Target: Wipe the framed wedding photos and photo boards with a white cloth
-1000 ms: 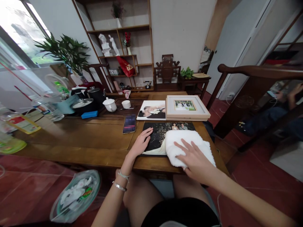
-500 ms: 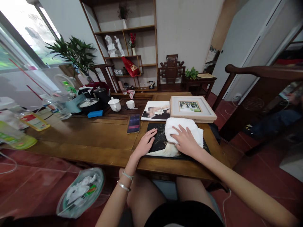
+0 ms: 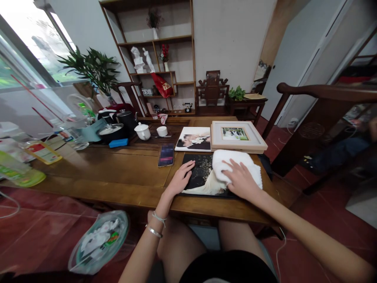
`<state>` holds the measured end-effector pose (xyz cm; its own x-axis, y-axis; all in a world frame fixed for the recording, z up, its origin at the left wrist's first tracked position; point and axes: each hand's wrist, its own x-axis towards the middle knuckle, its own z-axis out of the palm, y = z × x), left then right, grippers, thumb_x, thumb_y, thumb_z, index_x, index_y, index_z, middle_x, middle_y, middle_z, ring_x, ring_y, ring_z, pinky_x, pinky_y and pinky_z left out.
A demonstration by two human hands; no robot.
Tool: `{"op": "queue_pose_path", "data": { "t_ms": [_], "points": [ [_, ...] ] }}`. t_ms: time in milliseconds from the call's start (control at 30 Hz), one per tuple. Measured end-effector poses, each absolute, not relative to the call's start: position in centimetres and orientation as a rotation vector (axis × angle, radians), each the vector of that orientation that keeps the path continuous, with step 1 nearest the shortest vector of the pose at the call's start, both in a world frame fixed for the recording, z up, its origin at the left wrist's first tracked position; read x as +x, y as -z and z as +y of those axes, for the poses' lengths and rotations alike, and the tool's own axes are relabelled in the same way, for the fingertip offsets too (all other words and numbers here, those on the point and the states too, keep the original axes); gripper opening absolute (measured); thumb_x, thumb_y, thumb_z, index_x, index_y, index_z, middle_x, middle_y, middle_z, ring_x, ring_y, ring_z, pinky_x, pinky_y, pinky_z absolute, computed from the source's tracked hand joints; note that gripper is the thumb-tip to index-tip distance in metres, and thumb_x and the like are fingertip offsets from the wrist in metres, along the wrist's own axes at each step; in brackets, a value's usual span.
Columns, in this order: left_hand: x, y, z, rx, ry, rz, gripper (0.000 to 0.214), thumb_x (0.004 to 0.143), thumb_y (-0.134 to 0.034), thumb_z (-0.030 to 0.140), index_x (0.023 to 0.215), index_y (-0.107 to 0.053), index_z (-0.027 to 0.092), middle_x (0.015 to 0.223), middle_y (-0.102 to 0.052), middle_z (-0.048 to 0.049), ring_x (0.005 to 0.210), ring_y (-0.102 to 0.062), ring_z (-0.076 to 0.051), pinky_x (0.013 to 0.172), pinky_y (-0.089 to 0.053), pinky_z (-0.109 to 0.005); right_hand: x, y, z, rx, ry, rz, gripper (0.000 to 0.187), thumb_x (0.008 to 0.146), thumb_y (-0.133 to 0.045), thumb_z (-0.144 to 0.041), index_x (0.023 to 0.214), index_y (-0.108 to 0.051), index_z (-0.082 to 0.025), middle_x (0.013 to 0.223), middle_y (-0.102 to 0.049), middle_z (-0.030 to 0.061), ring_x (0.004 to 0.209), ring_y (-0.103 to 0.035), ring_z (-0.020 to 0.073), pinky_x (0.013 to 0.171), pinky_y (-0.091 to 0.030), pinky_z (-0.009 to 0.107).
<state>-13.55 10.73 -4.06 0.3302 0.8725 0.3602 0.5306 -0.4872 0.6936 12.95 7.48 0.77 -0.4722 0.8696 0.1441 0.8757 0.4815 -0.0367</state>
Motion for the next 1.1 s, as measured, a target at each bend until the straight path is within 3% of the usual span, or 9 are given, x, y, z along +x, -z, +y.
{"op": "queue_pose_path", "data": {
  "t_ms": [200, 500, 667, 867, 1100],
  "points": [
    [-13.5, 4.2, 10.8, 2.138, -1.039, 1.218, 0.038, 0.092, -0.041, 0.027, 0.127, -0.056, 0.022, 0.139, -0.049, -0.0056, 0.131, -0.041, -0.020, 0.114, -0.027, -0.044, 12.3, -0.2, 8.7, -1.642, 0.190, -2.514, 0.049, 0.073, -0.055, -0.015, 0.121, -0.060, -0.022, 0.148, -0.037, 0.0103, 0.136, -0.026, 0.0388, 0.104, -0.021, 0.063],
    [-13.5, 3.7, 10.6, 2.129, -0.994, 1.220, 0.038, 0.093, -0.040, 0.028, 0.126, -0.057, 0.022, 0.140, -0.048, -0.0059, 0.131, -0.041, -0.021, 0.113, -0.029, -0.043, 8.9, -1.8, 1.8, -1.070, -0.247, -2.848, 0.038, 0.071, -0.061, -0.018, 0.108, -0.068, -0.021, 0.153, -0.026, 0.0083, 0.141, -0.012, 0.0379, 0.111, -0.009, 0.061],
    [-13.5, 4.0, 10.6, 2.133, -1.011, 1.226, 0.039, 0.092, -0.040, 0.027, 0.127, -0.056, 0.022, 0.139, -0.049, -0.0056, 0.131, -0.041, -0.020, 0.114, -0.027, -0.044, 12.8, -1.1, 3.5, -1.298, -0.175, -2.698, 0.049, 0.068, -0.054, -0.010, 0.114, -0.065, -0.023, 0.150, -0.034, 0.0048, 0.141, -0.019, 0.0330, 0.111, -0.015, 0.058],
    [-13.6, 4.1, 10.8, 2.156, -0.997, 1.228, 0.040, 0.093, -0.039, 0.027, 0.128, -0.055, 0.021, 0.140, -0.048, -0.0061, 0.132, -0.040, -0.019, 0.115, -0.026, -0.042, 16.7, -0.6, 6.1, -1.693, 0.087, -2.503, 0.049, 0.071, -0.050, -0.009, 0.118, -0.062, -0.014, 0.144, -0.043, 0.0156, 0.135, -0.030, 0.0384, 0.106, -0.027, 0.057],
    [-13.7, 4.0, 10.9, 2.148, -0.989, 1.228, 0.039, 0.092, -0.040, 0.027, 0.127, -0.056, 0.021, 0.140, -0.048, -0.0065, 0.132, -0.040, -0.020, 0.114, -0.026, -0.044, 11.3, -1.1, 3.7, -1.511, -0.053, -2.656, 0.048, 0.074, -0.057, -0.016, 0.122, -0.061, -0.021, 0.150, -0.032, 0.0119, 0.138, -0.020, 0.0416, 0.108, -0.015, 0.064]
  ]
}}
